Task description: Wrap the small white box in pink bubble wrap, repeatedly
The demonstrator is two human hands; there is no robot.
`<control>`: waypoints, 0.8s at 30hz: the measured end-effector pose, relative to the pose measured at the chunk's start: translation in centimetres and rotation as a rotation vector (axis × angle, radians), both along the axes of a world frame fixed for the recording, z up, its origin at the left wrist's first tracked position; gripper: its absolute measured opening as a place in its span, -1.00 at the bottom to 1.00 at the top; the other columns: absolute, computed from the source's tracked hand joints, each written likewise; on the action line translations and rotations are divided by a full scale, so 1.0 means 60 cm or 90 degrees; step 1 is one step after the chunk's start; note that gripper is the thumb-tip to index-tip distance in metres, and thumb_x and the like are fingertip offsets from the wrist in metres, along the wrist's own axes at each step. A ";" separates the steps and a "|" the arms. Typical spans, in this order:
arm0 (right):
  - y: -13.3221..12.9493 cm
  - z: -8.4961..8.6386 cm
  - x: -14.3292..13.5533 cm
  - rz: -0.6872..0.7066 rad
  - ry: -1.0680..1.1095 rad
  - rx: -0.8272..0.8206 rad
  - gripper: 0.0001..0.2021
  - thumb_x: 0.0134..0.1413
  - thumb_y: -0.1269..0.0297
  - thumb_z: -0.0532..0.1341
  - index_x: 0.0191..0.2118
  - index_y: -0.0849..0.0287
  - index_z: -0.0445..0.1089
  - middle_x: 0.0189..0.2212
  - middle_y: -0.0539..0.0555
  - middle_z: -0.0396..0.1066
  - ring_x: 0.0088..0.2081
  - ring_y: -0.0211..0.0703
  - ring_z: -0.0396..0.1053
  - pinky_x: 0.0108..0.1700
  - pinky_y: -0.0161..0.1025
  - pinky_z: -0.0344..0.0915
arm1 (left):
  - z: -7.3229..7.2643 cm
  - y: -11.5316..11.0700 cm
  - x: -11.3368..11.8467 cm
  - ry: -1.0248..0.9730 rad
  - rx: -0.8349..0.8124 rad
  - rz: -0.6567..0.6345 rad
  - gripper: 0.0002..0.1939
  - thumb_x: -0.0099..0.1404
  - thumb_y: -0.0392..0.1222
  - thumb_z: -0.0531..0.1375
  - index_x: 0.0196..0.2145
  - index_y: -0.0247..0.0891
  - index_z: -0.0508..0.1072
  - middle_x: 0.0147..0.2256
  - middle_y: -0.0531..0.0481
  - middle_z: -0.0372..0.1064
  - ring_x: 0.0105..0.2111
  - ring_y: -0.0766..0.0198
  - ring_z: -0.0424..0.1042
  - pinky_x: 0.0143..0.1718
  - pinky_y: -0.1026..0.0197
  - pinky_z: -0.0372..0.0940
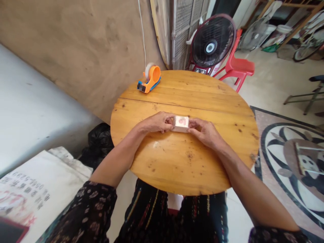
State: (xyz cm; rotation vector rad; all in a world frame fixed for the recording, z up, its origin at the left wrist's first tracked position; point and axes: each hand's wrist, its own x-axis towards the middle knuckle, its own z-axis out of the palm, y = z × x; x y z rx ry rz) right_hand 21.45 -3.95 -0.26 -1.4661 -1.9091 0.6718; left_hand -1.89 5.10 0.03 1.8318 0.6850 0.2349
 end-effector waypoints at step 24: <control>0.004 -0.035 0.013 -0.127 0.121 0.032 -0.49 -0.06 0.38 0.18 0.10 0.16 0.32 -0.12 0.17 0.48 -0.20 -0.04 0.46 -0.04 0.03 0.43 | 0.030 -0.003 -0.016 0.097 -0.062 0.073 -0.34 0.06 -0.28 0.16 0.17 -0.28 0.31 -0.44 0.10 0.38 -0.53 0.35 0.41 -0.51 0.35 0.29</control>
